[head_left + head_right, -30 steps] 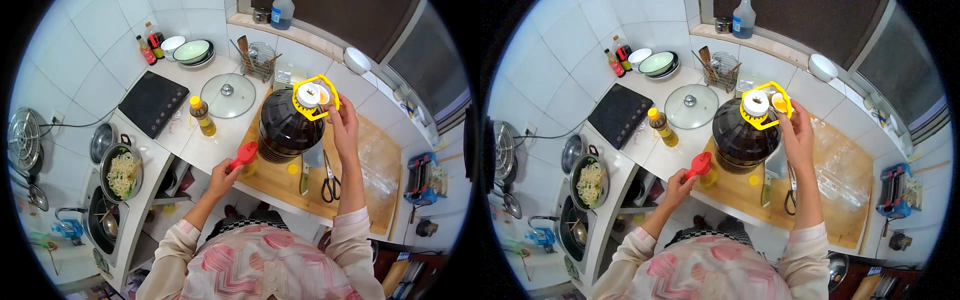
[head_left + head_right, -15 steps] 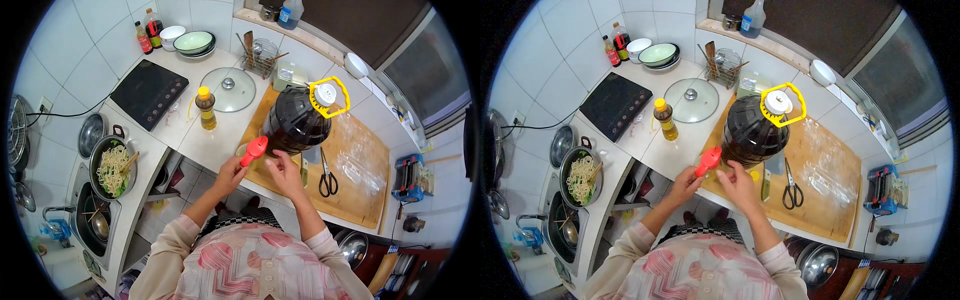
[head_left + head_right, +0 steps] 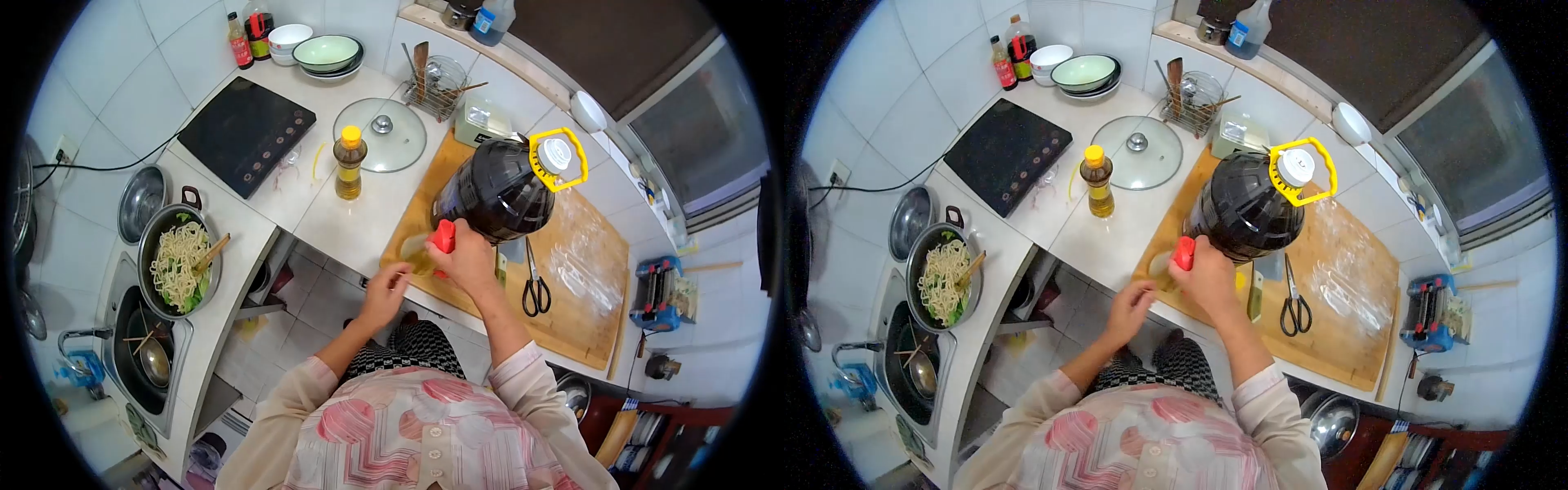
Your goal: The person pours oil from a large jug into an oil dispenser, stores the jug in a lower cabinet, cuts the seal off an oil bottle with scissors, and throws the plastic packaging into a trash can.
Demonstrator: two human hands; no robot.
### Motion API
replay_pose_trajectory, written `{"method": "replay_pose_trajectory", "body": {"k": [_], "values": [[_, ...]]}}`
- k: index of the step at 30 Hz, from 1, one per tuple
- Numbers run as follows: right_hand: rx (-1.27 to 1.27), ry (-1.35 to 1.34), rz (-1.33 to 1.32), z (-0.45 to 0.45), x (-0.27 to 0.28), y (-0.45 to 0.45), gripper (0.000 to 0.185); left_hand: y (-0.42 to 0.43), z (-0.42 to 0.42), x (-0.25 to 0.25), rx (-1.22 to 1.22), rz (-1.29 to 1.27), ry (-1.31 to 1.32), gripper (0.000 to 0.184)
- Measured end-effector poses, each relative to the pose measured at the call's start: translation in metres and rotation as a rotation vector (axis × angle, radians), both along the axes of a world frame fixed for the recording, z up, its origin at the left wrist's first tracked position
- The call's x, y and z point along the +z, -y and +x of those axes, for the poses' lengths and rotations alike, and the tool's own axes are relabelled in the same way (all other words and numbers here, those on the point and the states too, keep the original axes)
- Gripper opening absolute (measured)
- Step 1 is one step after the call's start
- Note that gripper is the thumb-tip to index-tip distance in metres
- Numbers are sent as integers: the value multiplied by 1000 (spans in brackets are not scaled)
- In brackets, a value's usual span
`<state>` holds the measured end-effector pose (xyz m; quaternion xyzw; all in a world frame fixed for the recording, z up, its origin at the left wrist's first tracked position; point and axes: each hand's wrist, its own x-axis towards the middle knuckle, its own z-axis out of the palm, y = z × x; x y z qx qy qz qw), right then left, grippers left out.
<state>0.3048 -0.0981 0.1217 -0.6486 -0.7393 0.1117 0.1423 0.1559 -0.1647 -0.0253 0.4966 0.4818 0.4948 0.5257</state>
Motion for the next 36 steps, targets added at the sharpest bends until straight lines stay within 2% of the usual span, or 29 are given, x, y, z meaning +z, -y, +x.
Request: {"method": "replay_pose_trajectory", "body": {"k": [2, 4, 5, 6, 8, 9, 10, 11, 12, 14, 15, 17, 18, 20, 22, 25, 28, 31, 34, 36], "values": [[-11, -94, 4, 7, 0, -1, 44, 0, -15, -18, 49, -103, 59, 29], [-6, -189, 18, 14, 5, 3, 42, -2, -24, -19, 260, -97, 117, 34], [-21, -284, 29, 17, 10, 5, 41, -2, -29, -23, 214, -93, 64, 43], [0, -290, 27, 17, 19, 5, 41, -3, -32, -14, 234, -91, 60, 43], [-10, -470, 15, 18, 39, 6, 39, -6, -33, 6, 223, -191, 497, 55], [-60, -569, -123, 22, 42, 5, 35, -9, -33, 20, 175, -72, 268, 59], [-36, -633, -105, 21, 48, 5, 30, -13, -28, 24, 159, 16, 305, 62], [-52, -802, -242, 18, 59, 5, 27, -17, -24, 28, 140, 102, 345, 65], [3, -806, -229, 19, 59, 3, 23, -19, -18, 26, 140, 175, 657, 67], [-1, -873, -285, 14, 72, 1, 15, -13, -21, 75, 108, 100, 861, 72], [9, -863, -220, 13, 70, -1, 14, -14, -22, 88, 142, 114, 850, 72], [30, -850, -164, 6, 68, -5, 13, -15, -24, 103, 258, 380, 467, 73], [-13, -850, -78, -1, 69, -4, 13, -12, -27, 111, 275, 378, 463, 73], [-58, -841, -4, -14, 75, 2, 14, -5, -30, 119, 228, 244, 543, 74], [-29, -683, 124, -22, 88, 5, 14, -6, -24, 116, 255, 194, 571, 72], [71, -676, 198, -18, 85, 0, 14, -1, -23, 130, 304, 117, 905, 68], [122, -639, 271, -18, 92, 3, 17, -6, -24, 131, 280, 218, 853, 72], [184, -605, 333, -16, 101, 3, 20, -6, -23, 141, 254, 202, 835, 77], [217, -582, 375, -12, 105, 4, 22, -12, -20, 142, 256, 158, 888, 74], [335, -522, 463, -11, 113, 8, 24, -11, -19, 148, 207, 86, 939, 69]]}}
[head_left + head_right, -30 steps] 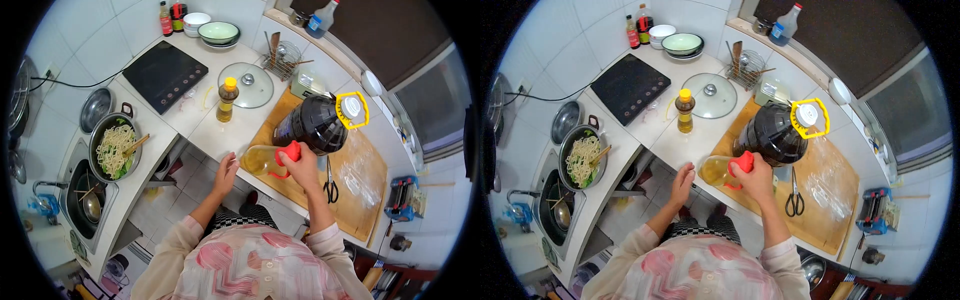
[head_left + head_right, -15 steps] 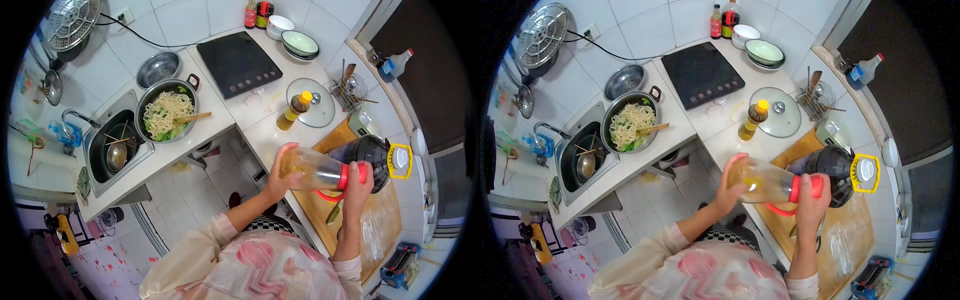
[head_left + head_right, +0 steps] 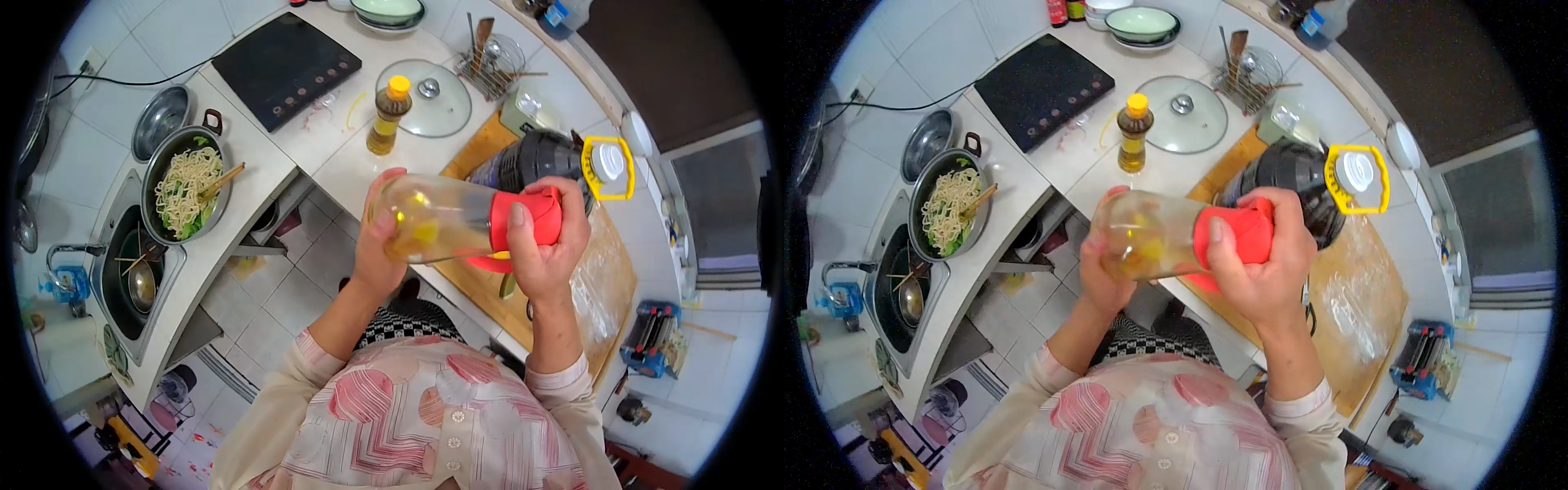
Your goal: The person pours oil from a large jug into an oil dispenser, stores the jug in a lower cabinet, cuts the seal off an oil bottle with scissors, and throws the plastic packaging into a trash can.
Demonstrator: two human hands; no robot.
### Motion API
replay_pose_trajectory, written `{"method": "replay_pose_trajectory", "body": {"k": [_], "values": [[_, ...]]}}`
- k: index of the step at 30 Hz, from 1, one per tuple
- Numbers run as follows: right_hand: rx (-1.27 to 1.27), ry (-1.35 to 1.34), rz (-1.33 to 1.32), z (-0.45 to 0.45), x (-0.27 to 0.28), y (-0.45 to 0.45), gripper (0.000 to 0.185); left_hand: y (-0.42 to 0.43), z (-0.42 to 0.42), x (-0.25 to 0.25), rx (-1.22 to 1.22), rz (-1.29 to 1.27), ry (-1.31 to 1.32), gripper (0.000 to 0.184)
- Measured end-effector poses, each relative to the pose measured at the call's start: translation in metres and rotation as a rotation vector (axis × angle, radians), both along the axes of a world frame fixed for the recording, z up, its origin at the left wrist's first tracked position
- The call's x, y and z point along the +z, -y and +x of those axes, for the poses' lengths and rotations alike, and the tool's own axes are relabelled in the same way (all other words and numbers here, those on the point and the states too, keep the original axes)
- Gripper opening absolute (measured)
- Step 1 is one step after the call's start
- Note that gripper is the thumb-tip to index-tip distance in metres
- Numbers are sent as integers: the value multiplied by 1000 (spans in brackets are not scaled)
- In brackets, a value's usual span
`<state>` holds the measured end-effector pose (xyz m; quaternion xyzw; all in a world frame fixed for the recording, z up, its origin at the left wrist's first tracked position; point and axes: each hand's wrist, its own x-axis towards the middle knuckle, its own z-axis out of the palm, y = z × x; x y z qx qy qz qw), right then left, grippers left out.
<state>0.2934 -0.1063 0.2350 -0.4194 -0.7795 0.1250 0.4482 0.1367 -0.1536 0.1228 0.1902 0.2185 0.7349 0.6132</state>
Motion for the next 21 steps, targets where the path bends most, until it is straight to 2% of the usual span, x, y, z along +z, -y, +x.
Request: {"method": "replay_pose_trajectory", "body": {"k": [2, 4, 5, 6, 8, 13, 14, 16, 18, 19, 21], "values": [[-2, 24, -40, 0, 8, 6, 27, 7, -1, -11, -72, -52, 46, 66], [417, 242, 233, -2, 17, 0, 29, 8, -3, -29, -531, 16, 398, 65], [472, 352, 97, 2, 24, 3, 31, 11, 7, -10, -381, -216, 263, 68], [459, 350, 105, 5, 30, 3, 31, 11, 9, -10, -393, -210, 256, 68], [635, 574, 112, 8, 39, 1, 32, 8, 8, -19, -350, -155, 206, 68], [521, 836, 276, 26, 39, 9, 48, 4, -8, -41, -340, -96, 235, 71], [459, 629, 93, 28, 34, 12, 52, 4, -10, -42, -334, -129, 217, 73], [396, 420, -84, 28, 30, 12, 57, 5, -9, -41, -312, -155, 194, 73], [327, 225, -568, 30, 27, 13, 59, 6, -8, -41, -305, -187, 166, 74], [405, 260, -542, 28, 23, 8, 57, 6, -6, -41, -300, -212, 162, 75], [383, 322, -528, 25, 24, 7, 56, 6, 0, -46, -326, -229, 168, 75]]}}
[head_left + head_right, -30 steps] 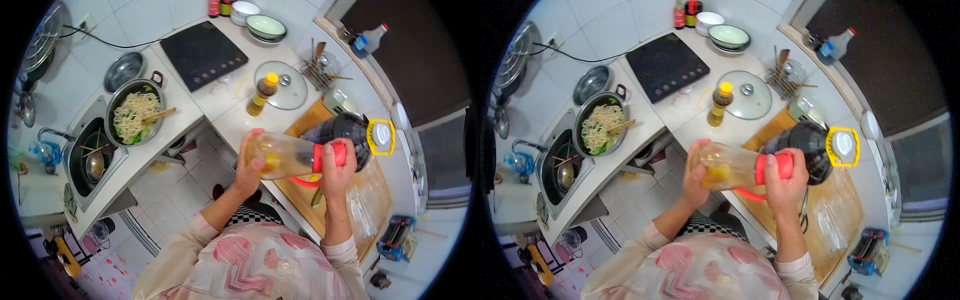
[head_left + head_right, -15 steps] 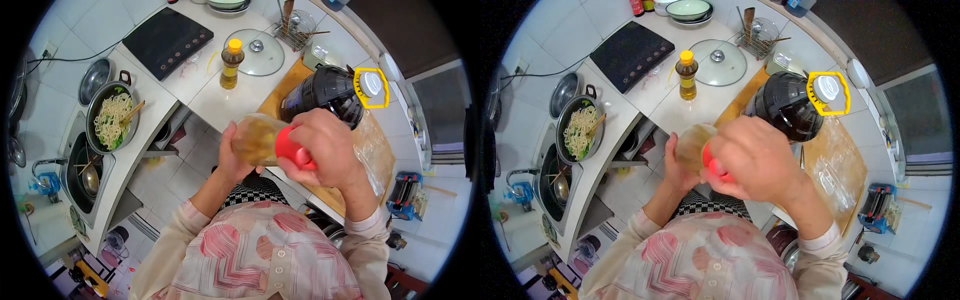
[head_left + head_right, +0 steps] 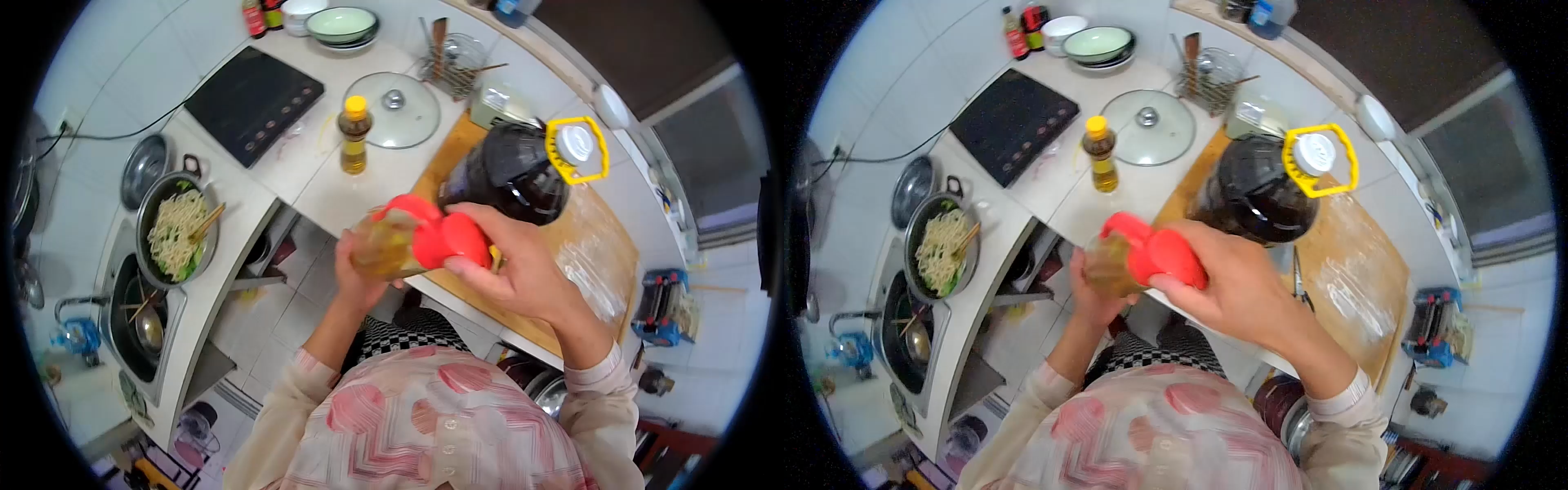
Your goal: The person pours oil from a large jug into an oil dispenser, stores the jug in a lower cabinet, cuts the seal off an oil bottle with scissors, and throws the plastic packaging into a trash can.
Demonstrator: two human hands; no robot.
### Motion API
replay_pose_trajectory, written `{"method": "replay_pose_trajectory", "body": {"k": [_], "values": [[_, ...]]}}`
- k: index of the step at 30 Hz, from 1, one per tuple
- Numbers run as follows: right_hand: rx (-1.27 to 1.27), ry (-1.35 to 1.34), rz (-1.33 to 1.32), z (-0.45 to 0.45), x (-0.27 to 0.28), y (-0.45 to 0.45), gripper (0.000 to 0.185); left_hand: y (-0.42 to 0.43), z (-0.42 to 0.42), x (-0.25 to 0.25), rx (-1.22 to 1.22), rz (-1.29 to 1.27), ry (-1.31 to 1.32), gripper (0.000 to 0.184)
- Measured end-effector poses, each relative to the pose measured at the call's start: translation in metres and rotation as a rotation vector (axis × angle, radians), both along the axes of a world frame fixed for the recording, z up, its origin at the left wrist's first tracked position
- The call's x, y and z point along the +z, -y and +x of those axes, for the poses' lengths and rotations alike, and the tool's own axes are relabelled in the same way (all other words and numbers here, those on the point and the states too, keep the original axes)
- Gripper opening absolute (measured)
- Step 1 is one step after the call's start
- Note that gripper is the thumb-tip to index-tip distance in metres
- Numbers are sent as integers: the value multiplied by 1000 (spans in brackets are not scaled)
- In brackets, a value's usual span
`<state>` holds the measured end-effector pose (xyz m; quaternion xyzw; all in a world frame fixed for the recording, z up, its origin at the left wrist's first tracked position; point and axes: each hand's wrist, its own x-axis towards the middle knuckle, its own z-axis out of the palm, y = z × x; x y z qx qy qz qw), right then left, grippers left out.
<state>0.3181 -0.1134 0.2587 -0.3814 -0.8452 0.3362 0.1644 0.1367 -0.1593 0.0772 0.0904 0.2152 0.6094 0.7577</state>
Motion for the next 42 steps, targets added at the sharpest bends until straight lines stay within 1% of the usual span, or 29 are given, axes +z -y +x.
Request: {"method": "replay_pose_trajectory", "body": {"k": [1, 2, 3, 4, 7, 9, 11, 12, 13, 14, 15, 16, 17, 19, 20, 21, 22, 23, 25, 28, 31, 32, 34, 35, 37, 38, 40, 41, 42], "values": [[13, 62, 23, 1, 3, -2, 56, 0, -1, -6, 15, 2, 16, 75], [108, 145, 29, 1, 14, -6, 53, -1, 1, -11, 29, 3, 34, 75], [79, 163, 37, 3, 13, -7, 53, -3, 4, -13, 0, 14, 52, 75], [150, 115, 210, 5, 7, -9, 51, -4, 5, -16, 27, -18, 49, 75], [166, 31, 371, 14, 9, -5, 46, -3, 0, -25, 29, -52, 38, 74], [-104, -230, 252, 40, -4, 0, 34, -5, -2, -20, 54, -43, 34, 76], [-428, -444, 138, 84, -43, 3, 21, -4, -8, -25, 27, -18, 74, 77], [-581, -513, 104, 105, -56, 7, 20, -4, -13, -27, 3, 1, 107, 78], [-734, -583, 68, 121, -66, 7, 18, -4, -18, -32, 1, 2, 104, 78], [-735, -586, 68, 134, -73, 3, 18, -5, -22, -37, -30, 74, 155, 79], [-850, -562, 83, 144, -80, -1, 25, -7, -25, -38, -63, 144, 205, 80], [-968, -538, 99, 151, -85, -3, 32, -8, -27, -39, -69, 143, 202, 80], [-976, -542, 100, 151, -89, -5, 32, -10, -28, -38, -81, 163, 239, 80], [-880, -404, 187, 145, -94, -9, 52, -13, -27, -36, -104, 186, 273, 79], [-841, -431, 141, 139, -91, -10, 64, -14, -25, -35, -76, 133, 380, 80], [-844, -437, 152, 132, -88, -15, 64, -15, -23, -34, -49, 80, 488, 81], [-809, -542, 142, 124, -86, -21, 62, -17, -17, -31, -59, 90, 485, 81], [-772, -647, 133, 118, -84, -28, 60, -19, -9, -27, 9, 10, 381, 80], [-762, -693, 130, 119, -87, -41, 56, -22, 5, -29, 79, -61, 272, 80], [-677, -577, 238, 122, -101, -57, 54, -31, 25, -40, -112, 45, 244, 78], [-720, -710, 226, 114, -115, -55, 52, -44, 46, -59, -106, -20, 185, 76], [-716, -706, 219, 115, -122, -56, 52, -47, 51, -61, -100, -25, 187, 76], [-912, -960, -61, 120, -138, -59, 58, -51, 59, -65, -145, -34, 198, 76], [-914, -960, -71, 122, -143, -61, 58, -54, 63, -67, -141, -43, 195, 76], [-941, -1190, -323, 121, -154, -66, 63, -55, 70, -71, -121, 21, 29, 75], [-1039, -1256, -421, 119, -156, -67, 63, -58, 70, -73, -102, 8, 17, 75], [-989, -1303, -464, 119, -159, -69, 62, -66, 71, -77, -150, 26, 141, 75], [-966, -1337, -464, 118, -162, -72, 62, -66, 70, -79, -133, 16, 129, 75], [-1036, -1326, -487, 117, -159, -72, 61, -66, 69, -80, -154, 19, 133, 76]]}}
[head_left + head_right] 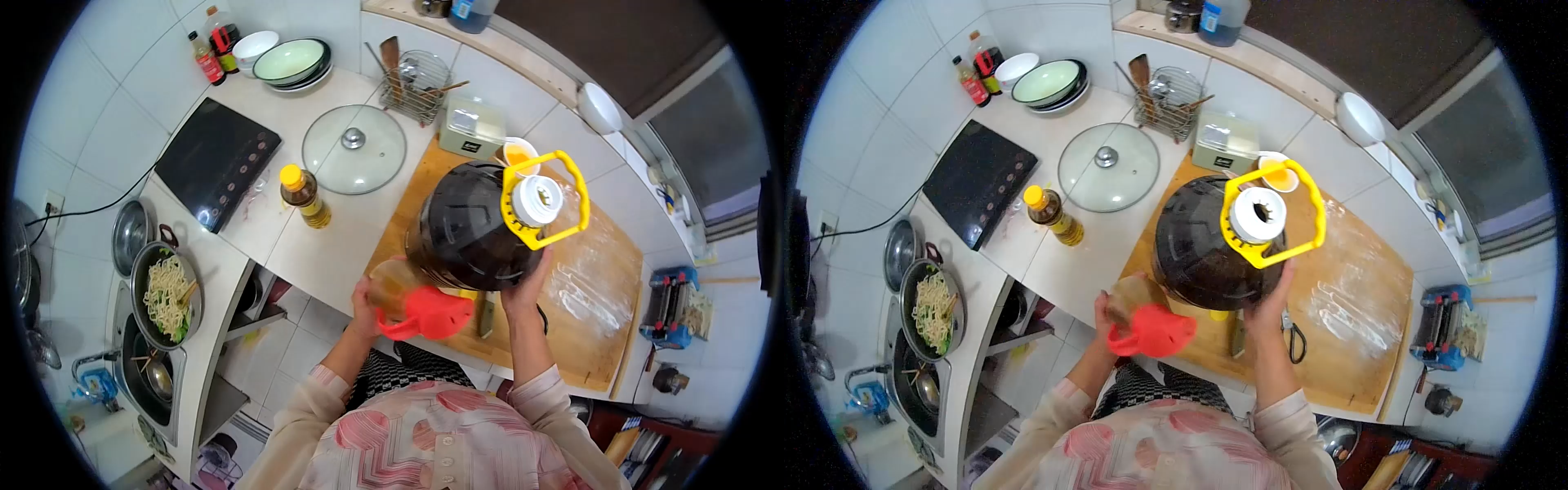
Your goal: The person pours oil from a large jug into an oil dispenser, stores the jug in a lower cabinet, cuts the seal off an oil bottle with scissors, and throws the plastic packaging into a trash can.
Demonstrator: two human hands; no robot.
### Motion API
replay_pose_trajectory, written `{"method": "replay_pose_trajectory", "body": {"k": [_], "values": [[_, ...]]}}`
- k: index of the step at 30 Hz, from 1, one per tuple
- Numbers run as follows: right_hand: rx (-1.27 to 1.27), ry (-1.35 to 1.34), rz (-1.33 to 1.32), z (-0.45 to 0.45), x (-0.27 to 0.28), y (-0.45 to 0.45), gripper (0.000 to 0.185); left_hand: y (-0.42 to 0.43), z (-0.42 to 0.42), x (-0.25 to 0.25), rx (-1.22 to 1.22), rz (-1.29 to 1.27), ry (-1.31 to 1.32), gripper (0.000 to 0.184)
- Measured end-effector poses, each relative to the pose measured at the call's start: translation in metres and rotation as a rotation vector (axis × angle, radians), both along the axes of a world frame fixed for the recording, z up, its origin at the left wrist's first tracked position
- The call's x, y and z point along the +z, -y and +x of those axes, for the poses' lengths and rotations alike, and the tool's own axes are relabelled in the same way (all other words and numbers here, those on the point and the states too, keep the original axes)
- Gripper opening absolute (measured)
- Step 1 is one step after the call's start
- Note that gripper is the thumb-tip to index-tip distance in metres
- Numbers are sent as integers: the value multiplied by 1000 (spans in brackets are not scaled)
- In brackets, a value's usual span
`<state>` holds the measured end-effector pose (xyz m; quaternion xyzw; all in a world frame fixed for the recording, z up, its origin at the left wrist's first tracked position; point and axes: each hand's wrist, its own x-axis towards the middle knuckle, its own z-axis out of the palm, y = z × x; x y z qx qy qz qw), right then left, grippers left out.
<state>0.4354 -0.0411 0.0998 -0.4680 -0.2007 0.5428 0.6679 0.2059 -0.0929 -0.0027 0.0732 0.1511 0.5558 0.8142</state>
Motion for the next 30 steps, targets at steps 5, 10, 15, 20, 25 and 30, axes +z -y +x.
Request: {"method": "replay_pose_trajectory", "body": {"k": [5, 10, 15, 20, 25, 30], "values": [[-39, -55, 20, 12, -10, -11, 58, -4, 4, 7, -46, -15, 16, 78], [-9, -55, 26, 27, -10, -35, 55, -14, 15, 15, -115, 86, 80, 77], [22, -46, 62, 47, -18, -61, 54, -23, 31, 10, -117, 95, 111, 76], [36, -68, 69, 64, -26, -91, 51, -32, 45, 12, -51, 48, 13, 76], [28, -52, 90, 70, -30, -106, 52, -40, 48, 5, -126, 94, 142, 75], [-63, 56, 161, 51, -16, -69, 46, -36, 12, 6, -187, 42, 73, 76]]}}
